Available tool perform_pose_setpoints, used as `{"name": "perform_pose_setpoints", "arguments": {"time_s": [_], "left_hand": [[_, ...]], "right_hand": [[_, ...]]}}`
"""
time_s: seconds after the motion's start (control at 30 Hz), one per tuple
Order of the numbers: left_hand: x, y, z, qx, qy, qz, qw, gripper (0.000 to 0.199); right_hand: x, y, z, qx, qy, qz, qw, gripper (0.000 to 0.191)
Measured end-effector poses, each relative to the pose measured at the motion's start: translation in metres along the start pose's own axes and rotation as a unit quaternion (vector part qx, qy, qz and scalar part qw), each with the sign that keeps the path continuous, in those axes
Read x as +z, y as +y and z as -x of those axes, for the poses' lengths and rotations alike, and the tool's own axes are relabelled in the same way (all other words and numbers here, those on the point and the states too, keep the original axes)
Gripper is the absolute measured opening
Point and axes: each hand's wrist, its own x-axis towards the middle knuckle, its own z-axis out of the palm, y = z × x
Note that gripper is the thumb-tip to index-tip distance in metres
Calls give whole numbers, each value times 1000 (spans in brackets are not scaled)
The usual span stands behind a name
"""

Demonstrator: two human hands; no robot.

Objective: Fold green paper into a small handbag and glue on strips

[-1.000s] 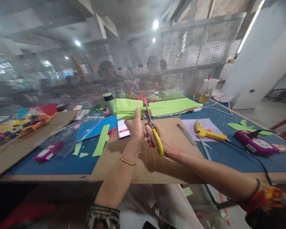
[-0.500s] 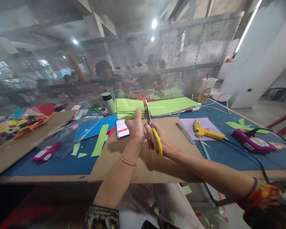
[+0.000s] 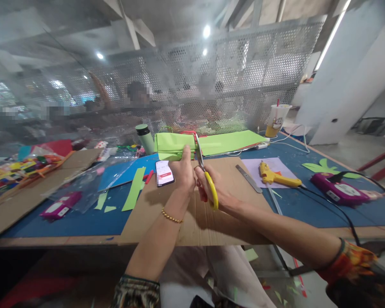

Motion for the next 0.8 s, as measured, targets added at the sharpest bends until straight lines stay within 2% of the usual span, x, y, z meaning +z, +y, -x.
{"name": "perform_pose_setpoints", "arguments": {"time_s": [0.13,0.4,0.57,0.63,0.7,0.73,0.77,0.8], "left_hand": [[2,2,3,43,15,1,999,28],[-2,-1,3,11,-8,-27,1000,35],[0,-3,1,28,-7,24,999,28],[1,0,-1,25,-26,52,998,24],[2,4,-4,-14,-53,76,996,22],[2,6,-6,-47,-70,84,993,22],[2,7,-8,-84,-89,91,988,22],[2,9,-9,-120,-112,97,982,23]], "right_hand": [[0,1,1,1,1,4,1000,52],[5,-5,6,32,4,-20,999,56],[-4,-15,2,39,9,-46,998,53],[-19,-25,-7,34,10,4,999,50],[-37,-35,-23,64,16,102,993,46],[-47,-39,-32,83,19,189,978,42],[-57,-41,-41,103,16,292,951,37],[-66,-42,-49,115,13,333,936,32]]}}
